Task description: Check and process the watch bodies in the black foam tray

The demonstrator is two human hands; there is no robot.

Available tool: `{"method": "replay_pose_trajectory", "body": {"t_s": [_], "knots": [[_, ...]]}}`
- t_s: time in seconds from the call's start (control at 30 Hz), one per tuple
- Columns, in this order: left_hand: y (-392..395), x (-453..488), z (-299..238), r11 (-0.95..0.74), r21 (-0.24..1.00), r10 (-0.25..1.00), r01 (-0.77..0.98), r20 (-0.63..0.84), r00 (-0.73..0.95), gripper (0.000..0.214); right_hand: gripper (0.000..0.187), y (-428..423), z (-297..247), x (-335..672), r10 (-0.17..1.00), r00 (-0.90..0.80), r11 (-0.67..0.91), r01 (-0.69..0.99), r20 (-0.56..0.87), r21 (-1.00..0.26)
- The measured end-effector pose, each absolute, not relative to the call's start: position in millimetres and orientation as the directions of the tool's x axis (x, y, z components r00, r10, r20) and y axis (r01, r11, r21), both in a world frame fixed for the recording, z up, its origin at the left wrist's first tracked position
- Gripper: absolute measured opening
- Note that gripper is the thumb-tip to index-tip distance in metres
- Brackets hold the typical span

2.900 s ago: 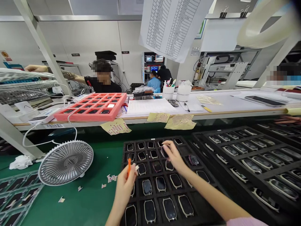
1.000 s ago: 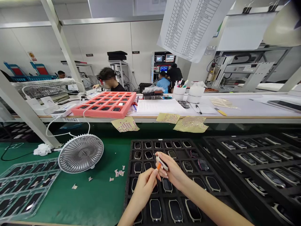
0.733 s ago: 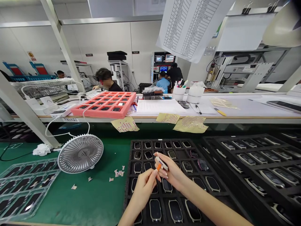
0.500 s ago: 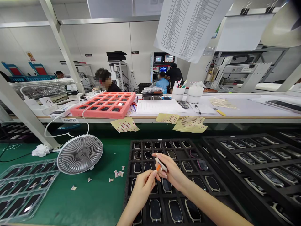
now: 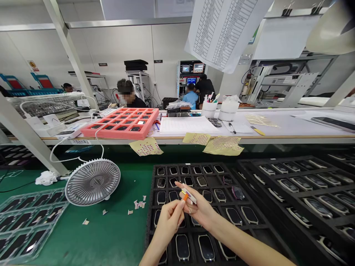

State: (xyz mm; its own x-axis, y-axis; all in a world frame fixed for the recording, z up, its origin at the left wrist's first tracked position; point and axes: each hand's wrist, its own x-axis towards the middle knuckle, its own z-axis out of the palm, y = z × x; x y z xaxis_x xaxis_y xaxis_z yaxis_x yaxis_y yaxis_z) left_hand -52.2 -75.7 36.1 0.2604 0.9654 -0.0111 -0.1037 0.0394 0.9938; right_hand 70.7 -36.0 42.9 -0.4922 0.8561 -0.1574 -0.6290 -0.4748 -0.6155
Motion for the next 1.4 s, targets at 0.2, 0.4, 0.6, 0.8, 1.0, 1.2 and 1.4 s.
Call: {"method": "replay_pose_trajectory", "body": {"t_s": [0.2,0.4,0.6,0.8,1.0,1.2,1.4], "knots": [[-68,-49,35,-0.012,0.994,0.986,-0.112,0.031,0.163,0.05,0.032,-42,38,65,0.934,-0.34,-0.296,-0.552,-0.114,-0.779],[-61,-70,23,-0.153,0.976,0.988,0.154,0.157,-0.012,0.043,0.038,-17,18,87,0.996,-0.086,0.024,-0.161,0.038,-0.987],[-55,-154,-2,0.047,0.781,0.969,0.623,0.115,-0.217,0.042,0.046,50,-16,187,0.944,0.188,0.173,0.422,0.273,-0.89],[-53,-181,-21,0.206,0.596,0.966,0.776,0.004,-0.259,0.033,0.025,71,-41,218,0.933,0.109,0.171,0.702,0.342,-0.691],[-55,-176,-15,0.188,0.645,0.965,0.74,0.021,-0.263,0.032,0.009,65,-42,200,0.913,-0.089,0.272,0.861,0.399,-0.429],[-63,-156,-1,0.092,0.689,0.978,0.719,0.074,-0.196,0.037,0.015,66,-41,178,0.914,-0.226,0.329,0.898,0.337,-0.291],[-69,-153,-2,0.074,0.712,0.978,0.698,0.086,-0.19,0.037,0.018,64,-42,202,0.944,-0.125,0.219,0.929,0.305,-0.297]]}}
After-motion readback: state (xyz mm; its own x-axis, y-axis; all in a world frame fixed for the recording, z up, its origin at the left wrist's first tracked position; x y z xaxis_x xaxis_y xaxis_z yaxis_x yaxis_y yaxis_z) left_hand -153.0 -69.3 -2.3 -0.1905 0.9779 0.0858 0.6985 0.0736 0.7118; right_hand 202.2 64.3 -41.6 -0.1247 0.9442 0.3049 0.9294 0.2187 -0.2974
